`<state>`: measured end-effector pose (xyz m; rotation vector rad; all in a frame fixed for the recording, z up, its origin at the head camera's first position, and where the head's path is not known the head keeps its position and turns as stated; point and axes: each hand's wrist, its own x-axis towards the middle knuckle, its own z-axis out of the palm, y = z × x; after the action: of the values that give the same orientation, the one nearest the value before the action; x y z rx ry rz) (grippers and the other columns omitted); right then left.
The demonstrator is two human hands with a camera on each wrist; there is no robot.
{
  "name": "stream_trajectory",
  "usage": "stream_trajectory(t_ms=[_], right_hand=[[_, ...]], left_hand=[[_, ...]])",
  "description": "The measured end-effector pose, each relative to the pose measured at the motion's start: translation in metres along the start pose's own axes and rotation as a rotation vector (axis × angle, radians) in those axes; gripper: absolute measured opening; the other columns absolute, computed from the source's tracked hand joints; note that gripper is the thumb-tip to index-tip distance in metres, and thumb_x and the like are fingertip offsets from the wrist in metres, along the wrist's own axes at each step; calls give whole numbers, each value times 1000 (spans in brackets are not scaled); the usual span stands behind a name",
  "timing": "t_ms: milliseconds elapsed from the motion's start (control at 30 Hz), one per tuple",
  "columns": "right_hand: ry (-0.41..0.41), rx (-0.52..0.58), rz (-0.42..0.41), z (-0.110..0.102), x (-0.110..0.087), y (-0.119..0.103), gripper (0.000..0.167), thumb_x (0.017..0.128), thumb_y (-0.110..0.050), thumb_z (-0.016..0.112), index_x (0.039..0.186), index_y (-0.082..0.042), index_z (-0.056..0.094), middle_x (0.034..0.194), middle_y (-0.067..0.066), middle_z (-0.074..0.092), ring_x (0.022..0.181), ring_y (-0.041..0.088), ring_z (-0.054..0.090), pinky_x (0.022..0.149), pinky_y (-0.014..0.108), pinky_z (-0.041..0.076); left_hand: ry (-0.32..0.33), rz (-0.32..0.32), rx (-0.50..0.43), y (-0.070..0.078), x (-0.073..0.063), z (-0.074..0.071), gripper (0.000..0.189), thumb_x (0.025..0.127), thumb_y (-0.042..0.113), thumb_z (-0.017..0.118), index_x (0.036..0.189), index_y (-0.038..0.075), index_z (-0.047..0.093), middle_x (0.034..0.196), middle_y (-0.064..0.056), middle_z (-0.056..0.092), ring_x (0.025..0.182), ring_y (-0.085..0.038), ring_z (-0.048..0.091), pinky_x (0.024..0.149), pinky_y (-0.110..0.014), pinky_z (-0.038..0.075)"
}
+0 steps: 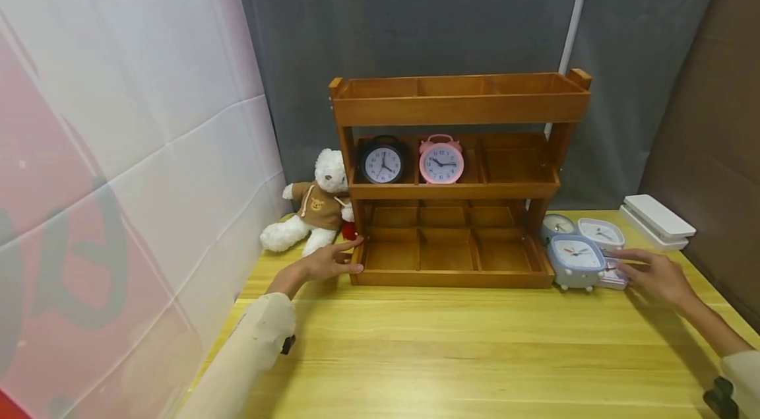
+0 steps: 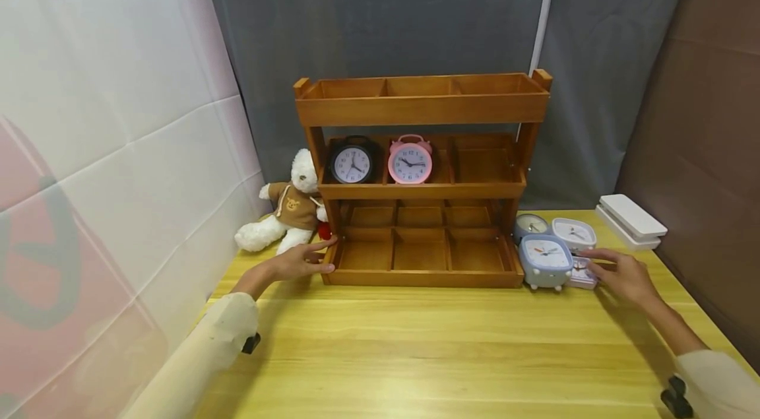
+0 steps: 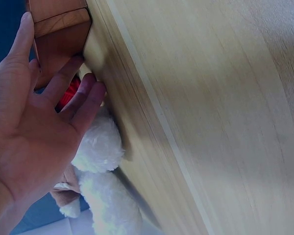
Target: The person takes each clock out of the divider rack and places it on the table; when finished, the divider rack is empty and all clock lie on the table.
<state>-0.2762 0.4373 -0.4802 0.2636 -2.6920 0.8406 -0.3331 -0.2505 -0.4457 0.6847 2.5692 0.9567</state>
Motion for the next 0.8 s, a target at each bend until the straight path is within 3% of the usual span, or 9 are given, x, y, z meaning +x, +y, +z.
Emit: stream_trajectory(t_ms=[167,400,800], right_hand=[[28,22,-8,-5,0,-6,30,94,-13,78,116,7,74,117,35,68,83,-17,57,65,5,43],[114,-2,-121,-17,5,-20,27,88,-8,82,112,3,76,110,31,72,90,-27,50,71,11,40],[104,15,-149,-38,21,-64,29,91,-13,82,118,-1,77,114,29,73,93,-26,51,73,3,42]], left_hand=[[2,3,-10,0,-1,0,77,103,30,68,164,5,28,166,-24,30,139,-46,49,114,-55,42],[-1,6,-21,-1,0,0,77,103,29,68,164,5,28,166,-24,29,140,-47,48,114,-56,41],[-1,-10,0,-1,0,1,78,103,34,68,165,8,27,166,-22,30,141,-44,48,115,-54,41]])
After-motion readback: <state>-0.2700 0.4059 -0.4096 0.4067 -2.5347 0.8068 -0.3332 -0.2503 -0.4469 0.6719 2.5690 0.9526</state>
